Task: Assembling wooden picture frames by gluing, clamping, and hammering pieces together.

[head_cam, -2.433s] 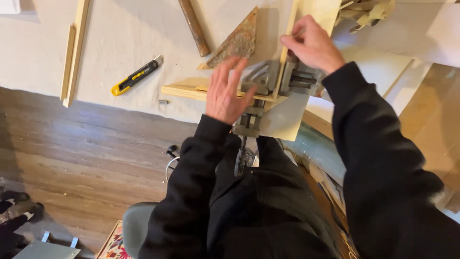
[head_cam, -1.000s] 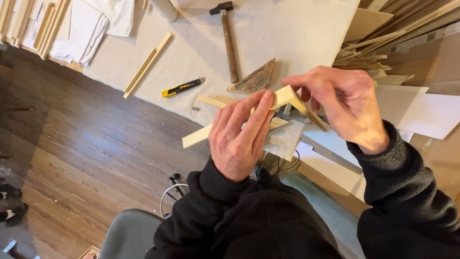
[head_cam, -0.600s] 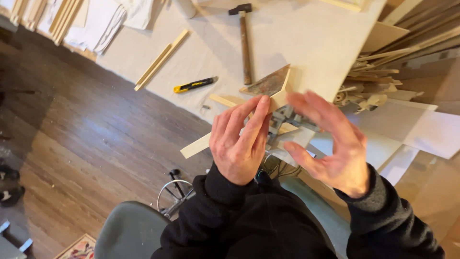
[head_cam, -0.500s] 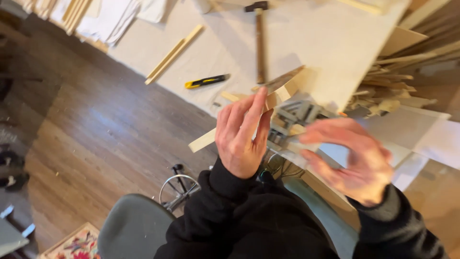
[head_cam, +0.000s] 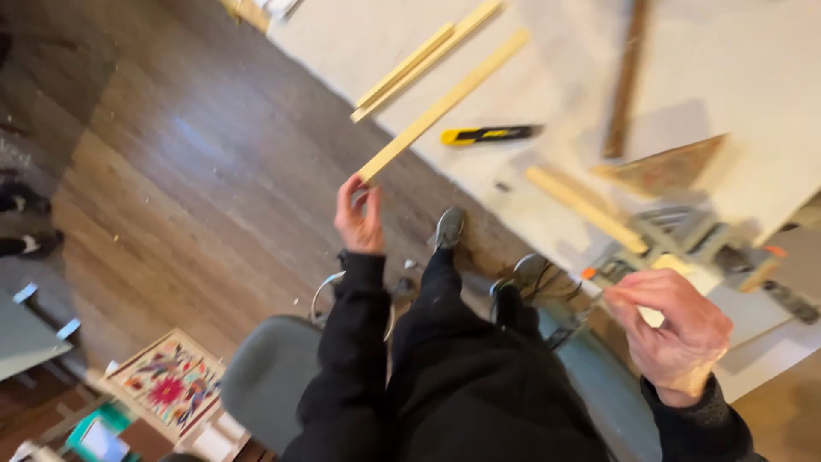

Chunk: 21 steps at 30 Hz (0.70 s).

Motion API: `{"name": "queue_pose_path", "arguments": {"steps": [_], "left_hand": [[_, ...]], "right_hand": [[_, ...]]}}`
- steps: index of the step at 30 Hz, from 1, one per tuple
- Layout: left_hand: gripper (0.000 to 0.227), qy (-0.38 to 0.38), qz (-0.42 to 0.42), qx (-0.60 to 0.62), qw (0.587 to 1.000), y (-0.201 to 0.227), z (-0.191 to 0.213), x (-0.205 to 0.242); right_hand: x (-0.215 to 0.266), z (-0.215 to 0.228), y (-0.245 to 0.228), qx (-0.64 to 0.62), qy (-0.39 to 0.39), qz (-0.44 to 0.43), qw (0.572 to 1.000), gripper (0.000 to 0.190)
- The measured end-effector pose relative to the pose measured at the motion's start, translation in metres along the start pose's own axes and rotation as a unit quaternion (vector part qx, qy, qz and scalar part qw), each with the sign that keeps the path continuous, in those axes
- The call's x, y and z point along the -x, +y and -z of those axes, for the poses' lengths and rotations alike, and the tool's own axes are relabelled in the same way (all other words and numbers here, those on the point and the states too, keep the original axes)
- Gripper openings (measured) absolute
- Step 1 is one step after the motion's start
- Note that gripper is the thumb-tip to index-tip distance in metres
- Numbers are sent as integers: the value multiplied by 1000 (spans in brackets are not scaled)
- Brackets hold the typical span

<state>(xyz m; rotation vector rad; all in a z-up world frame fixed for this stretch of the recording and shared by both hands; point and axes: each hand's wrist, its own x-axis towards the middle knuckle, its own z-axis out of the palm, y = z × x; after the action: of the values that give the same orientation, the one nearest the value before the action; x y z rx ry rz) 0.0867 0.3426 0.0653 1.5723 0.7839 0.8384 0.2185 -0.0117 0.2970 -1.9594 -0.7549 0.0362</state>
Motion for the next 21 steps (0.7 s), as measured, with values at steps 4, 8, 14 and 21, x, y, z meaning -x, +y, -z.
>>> {"name": "queue_pose_path", "arguments": {"steps": [4,8,14,21], "left_hand": [[34,-22,34,-19,999,-67,-11,-27],[31,-50,60,12,997,-100,-29,-42],[32,-39,108,17,993,-123,-48,-48],[35,-83,109,-50,989,-131,-56,-52]], "right_hand": [[31,-47,31,24,12,-117,993,19],[21,-77,32,24,-84,-214,973,28],[-97,-189,95,343,-203,-5,917,63],[-137,-227,133,415,-250,17,875,53]]}}
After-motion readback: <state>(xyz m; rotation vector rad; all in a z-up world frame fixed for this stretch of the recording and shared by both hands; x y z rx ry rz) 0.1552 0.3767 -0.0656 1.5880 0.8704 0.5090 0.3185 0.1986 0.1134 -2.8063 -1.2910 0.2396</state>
